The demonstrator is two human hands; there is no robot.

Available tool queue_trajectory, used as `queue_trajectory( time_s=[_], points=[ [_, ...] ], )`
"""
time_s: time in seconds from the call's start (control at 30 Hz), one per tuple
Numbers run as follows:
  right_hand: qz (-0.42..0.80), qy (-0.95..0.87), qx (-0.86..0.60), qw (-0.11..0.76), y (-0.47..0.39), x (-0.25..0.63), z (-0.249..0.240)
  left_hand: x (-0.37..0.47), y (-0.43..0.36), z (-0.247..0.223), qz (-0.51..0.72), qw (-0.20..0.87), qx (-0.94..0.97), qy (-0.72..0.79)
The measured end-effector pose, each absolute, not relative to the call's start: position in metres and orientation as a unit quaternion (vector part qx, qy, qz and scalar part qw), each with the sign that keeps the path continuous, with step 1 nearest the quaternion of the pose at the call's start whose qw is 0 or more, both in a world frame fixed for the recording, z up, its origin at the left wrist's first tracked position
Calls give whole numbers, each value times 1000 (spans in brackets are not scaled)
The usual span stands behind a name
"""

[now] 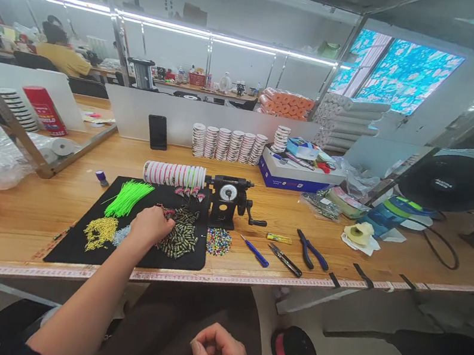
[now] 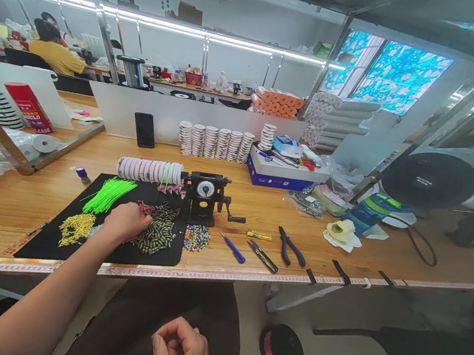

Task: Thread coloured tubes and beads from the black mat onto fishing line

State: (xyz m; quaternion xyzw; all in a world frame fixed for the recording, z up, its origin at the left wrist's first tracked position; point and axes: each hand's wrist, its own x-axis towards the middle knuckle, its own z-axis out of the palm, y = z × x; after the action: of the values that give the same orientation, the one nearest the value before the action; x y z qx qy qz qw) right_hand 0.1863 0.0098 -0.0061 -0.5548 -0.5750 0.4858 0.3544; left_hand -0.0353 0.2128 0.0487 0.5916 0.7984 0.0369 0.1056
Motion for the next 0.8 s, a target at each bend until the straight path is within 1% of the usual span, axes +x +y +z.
queue_trajectory(
  time_s=[0.13, 0.2, 0.27, 0.33, 0.43, 0.5, 0.57, 0.67, 0.8],
  points=[
    [485, -567, -557, 364, 8, 187, -9, -46, 207, 63, 106, 134, 588, 791],
    [481, -566, -561, 366, 8, 187, -11, -55, 195, 75, 162, 155, 588, 777],
    [476, -564, -562, 372, 8, 187, -12, -61, 174, 83, 226, 198, 593, 747],
    [480, -560, -553, 387, 10, 187, -10, -59, 145, 84, 278, 268, 606, 695],
    [486, -575, -491, 439, 12, 185, -2, -38, 95, 65, 320, 378, 599, 629],
    [485, -593, -439, 470, 14, 184, 6, -17, 65, 42, 353, 571, 518, 531],
    [487, -605, -412, 476, 15, 183, 11, 1, 44, 19, 376, 643, 475, 469],
    [466, -625, -434, 452, 15, 183, 11, 16, 31, -7, 394, 651, 467, 450],
    [406, -673, -428, 446, 12, 182, -3, 17, 32, -14, 403, 633, 469, 465]
  ],
)
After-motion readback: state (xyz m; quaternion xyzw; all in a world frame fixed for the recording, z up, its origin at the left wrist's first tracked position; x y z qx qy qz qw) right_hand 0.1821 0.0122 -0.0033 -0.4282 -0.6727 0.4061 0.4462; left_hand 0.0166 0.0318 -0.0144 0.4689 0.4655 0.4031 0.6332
